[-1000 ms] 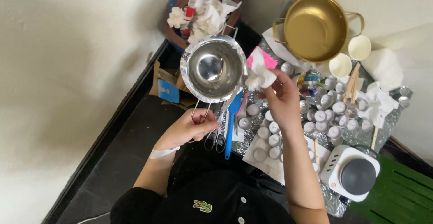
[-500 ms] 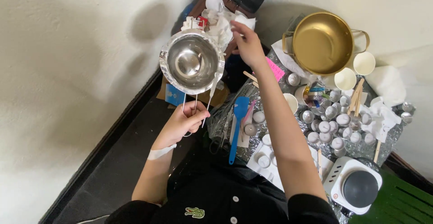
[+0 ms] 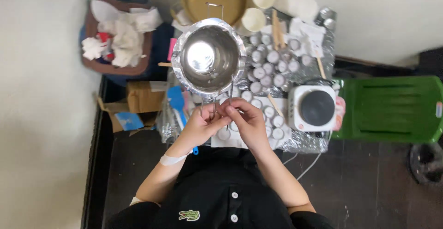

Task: The person stirs melted wax in a metal melting pitcher set on a small hot plate, using a blue spatula and a wooden stick. They reposition the pitcher on the hot plate, scrape wax from its sides, and monitor the melting wax while many tealight candle cups wait on the work table.

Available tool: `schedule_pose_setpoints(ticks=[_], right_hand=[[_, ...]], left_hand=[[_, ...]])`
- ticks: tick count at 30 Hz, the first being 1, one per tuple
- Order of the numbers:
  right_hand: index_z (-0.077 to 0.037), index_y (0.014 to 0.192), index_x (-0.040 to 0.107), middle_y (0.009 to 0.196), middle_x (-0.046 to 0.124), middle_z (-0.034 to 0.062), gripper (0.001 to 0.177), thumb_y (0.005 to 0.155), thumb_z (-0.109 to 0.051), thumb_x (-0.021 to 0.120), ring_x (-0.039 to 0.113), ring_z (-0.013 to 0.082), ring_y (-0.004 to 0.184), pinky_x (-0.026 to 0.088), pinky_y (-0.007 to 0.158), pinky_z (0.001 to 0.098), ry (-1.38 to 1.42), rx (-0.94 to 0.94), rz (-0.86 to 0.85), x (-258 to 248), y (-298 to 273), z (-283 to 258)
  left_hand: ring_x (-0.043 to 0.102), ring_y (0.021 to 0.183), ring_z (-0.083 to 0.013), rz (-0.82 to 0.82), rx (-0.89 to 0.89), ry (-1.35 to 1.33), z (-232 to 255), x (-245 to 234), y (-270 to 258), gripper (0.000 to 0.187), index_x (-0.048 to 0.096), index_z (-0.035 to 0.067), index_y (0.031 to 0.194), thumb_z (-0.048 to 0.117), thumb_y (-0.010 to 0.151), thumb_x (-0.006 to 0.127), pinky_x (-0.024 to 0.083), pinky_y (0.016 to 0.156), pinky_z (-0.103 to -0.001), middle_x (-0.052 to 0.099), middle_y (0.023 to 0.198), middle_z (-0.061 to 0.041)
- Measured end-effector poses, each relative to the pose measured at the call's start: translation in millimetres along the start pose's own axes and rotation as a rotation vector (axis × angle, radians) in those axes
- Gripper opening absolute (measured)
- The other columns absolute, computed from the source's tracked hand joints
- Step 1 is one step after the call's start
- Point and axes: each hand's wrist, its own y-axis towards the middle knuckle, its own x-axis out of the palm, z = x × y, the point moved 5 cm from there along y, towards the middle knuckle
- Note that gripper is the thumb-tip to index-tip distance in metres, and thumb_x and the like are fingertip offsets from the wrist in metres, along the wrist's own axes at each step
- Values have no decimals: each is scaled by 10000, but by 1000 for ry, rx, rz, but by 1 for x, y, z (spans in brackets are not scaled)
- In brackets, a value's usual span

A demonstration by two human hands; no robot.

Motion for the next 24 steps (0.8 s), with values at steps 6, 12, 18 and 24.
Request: schedule_pose_setpoints(ticks=[6,12,18,24], right_hand=[[14,1063,675,1074,756,91,114,1080,-55,586,712,154,1022,559,977,293,-16,-72,420,-112,-73,-36],[-38,1141,772,860,665,102,148,1018,-31,691,552,120,689,434,616,281,-833,4,884,-193,-134,-111],[-86,1129,730,837,700,56,214,917,-94,761,597,127,585,477,566,259,-971,62,782,-229,-135,-127],[-103,986,738,895,724,38,97,919,-149,790,667,184,631,504,578,302,-1192,-40,696,-242,-136,-125]], left_hand=[[284,464,-14,-252,-219,-102,-14,102,35,353,694,27,1009,332,1050,522,208,452,-234,343,555,103],[207,470,-62,-532,-385,-271,-72,167,49,695,587,-60,951,526,1110,248,188,454,-268,248,582,68],[183,445,-63,-673,-617,-492,-122,215,53,722,525,-4,928,631,1069,211,156,442,-264,230,576,74],[171,448,-56,-664,-728,-546,-134,230,57,700,503,31,921,657,1058,220,137,440,-262,212,578,82]])
